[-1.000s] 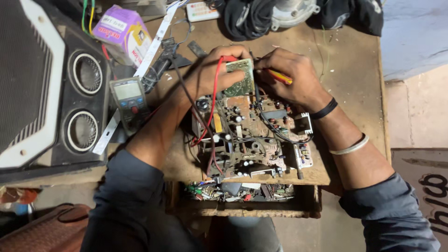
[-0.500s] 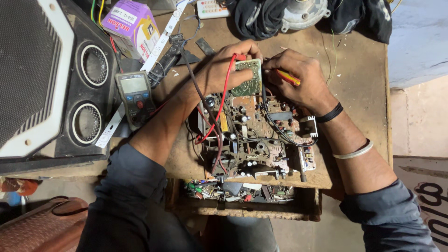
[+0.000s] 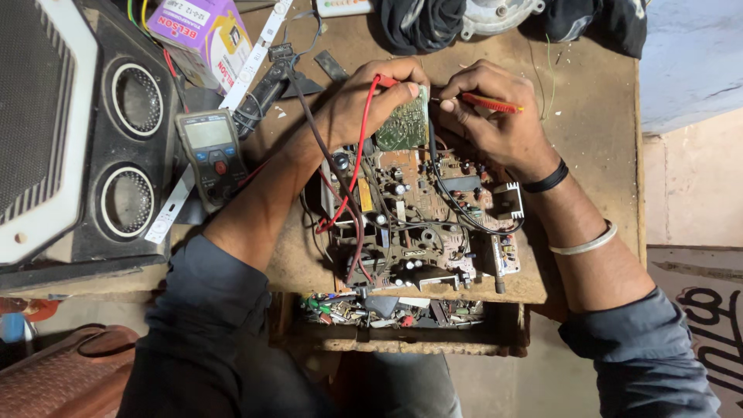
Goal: The person uses a multimeter and a screwdriver to test and adjust components on a small circuit board held over a larger mainboard. The person repeatedly probes points on the board with the multimeter leads and uses the screwdriver to scrape or adjust contacts while seated at a cluttered workbench.
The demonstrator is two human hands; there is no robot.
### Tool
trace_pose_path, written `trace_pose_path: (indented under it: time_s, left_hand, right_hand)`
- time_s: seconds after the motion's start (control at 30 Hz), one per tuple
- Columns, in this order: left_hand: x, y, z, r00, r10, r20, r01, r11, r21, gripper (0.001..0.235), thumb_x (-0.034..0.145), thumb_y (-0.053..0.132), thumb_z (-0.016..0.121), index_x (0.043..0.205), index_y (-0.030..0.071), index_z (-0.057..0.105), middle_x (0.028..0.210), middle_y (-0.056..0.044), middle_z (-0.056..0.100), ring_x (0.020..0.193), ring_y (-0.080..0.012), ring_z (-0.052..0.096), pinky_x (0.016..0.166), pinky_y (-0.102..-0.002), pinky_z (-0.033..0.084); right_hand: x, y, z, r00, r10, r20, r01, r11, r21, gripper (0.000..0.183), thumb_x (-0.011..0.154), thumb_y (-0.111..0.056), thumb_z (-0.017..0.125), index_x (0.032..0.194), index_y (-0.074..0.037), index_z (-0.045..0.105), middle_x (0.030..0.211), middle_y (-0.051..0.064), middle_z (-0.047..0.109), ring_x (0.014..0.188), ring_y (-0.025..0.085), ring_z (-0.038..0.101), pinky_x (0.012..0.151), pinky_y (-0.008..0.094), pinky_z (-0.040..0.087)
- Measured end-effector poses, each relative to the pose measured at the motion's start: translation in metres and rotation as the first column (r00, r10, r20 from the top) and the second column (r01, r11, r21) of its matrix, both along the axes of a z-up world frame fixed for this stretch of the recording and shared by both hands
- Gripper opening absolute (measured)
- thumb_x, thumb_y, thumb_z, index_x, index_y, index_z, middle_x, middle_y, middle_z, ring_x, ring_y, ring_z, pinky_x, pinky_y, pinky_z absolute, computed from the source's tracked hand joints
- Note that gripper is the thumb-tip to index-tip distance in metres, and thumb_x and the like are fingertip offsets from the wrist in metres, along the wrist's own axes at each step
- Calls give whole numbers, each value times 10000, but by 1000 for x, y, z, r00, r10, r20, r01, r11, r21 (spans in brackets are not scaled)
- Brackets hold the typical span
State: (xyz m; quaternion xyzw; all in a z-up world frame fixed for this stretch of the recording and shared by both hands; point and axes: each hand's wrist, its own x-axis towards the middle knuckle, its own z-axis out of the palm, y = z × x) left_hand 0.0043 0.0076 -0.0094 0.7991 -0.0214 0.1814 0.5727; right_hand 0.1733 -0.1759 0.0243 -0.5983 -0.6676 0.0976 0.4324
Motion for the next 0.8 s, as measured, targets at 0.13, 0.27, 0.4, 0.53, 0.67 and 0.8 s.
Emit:
trace_pose_path:
  time_s: [0.13, 0.27, 0.4, 0.53, 0.67, 0.8]
  left_hand:
    - [-2, -2, 0, 999, 14, -51, -15, 1000, -3, 218, 1062, 177, 518, 1067, 0, 644, 795, 17, 550, 756, -59, 521, 697, -274, 440]
    - [-2, 0, 1, 997, 21, -71, -21, 1000, 9, 228, 1062, 180, 512, 1071, 2, 655, 771, 15, 534, 727, -60, 508, 674, -266, 428]
    - [1, 0, -1, 999, -3, -40, 2, 1000, -10, 230, 1065, 174, 511, 1088, 2, 662, 812, 11, 587, 767, -52, 551, 697, -260, 456]
    - [0, 1, -2, 1000, -13, -18, 13, 1000, 4, 230, 1071, 163, 509, 1100, -4, 664, 852, -4, 636, 811, -58, 586, 742, -264, 475]
    - [0, 2, -2, 999, -10, -41, 11, 1000, 8, 230, 1069, 164, 512, 1100, -5, 666, 836, -12, 633, 797, -66, 582, 731, -267, 472]
    - [0, 1, -2, 999, 18, -47, -16, 999, 38, 236, 1065, 164, 520, 1124, -1, 677, 839, -4, 649, 798, -62, 593, 730, -264, 477]
  right_hand:
    - [0, -1, -1, 1000, 13, -16, -13, 1000, 6, 110, 984, -27, 790, 1054, -12, 706, 1038, 90, 705, 964, 200, 675, 841, 321, 530]
    - [0, 0, -2, 999, 21, -24, -21, 1000, 15, 113, 996, -30, 789, 1068, -11, 704, 1054, 93, 706, 994, 205, 679, 872, 325, 537]
    - [0, -1, -2, 1000, 16, -13, -16, 1000, 22, 110, 1004, -32, 788, 1070, -9, 702, 1062, 95, 708, 1001, 203, 687, 885, 321, 541]
    - [0, 0, -2, 1000, 10, -18, -10, 1000, 15, 111, 1009, -40, 790, 1069, -7, 704, 1055, 97, 705, 986, 203, 685, 875, 318, 540]
    - [1, 0, -4, 999, 31, -33, -31, 999, 14, 113, 1016, -46, 789, 1079, -8, 704, 1059, 96, 707, 996, 205, 690, 884, 318, 546]
    - [1, 0, -5, 1000, 27, -9, -27, 999, 27, 111, 1019, -42, 797, 1075, -11, 706, 1049, 98, 706, 980, 202, 690, 870, 319, 544]
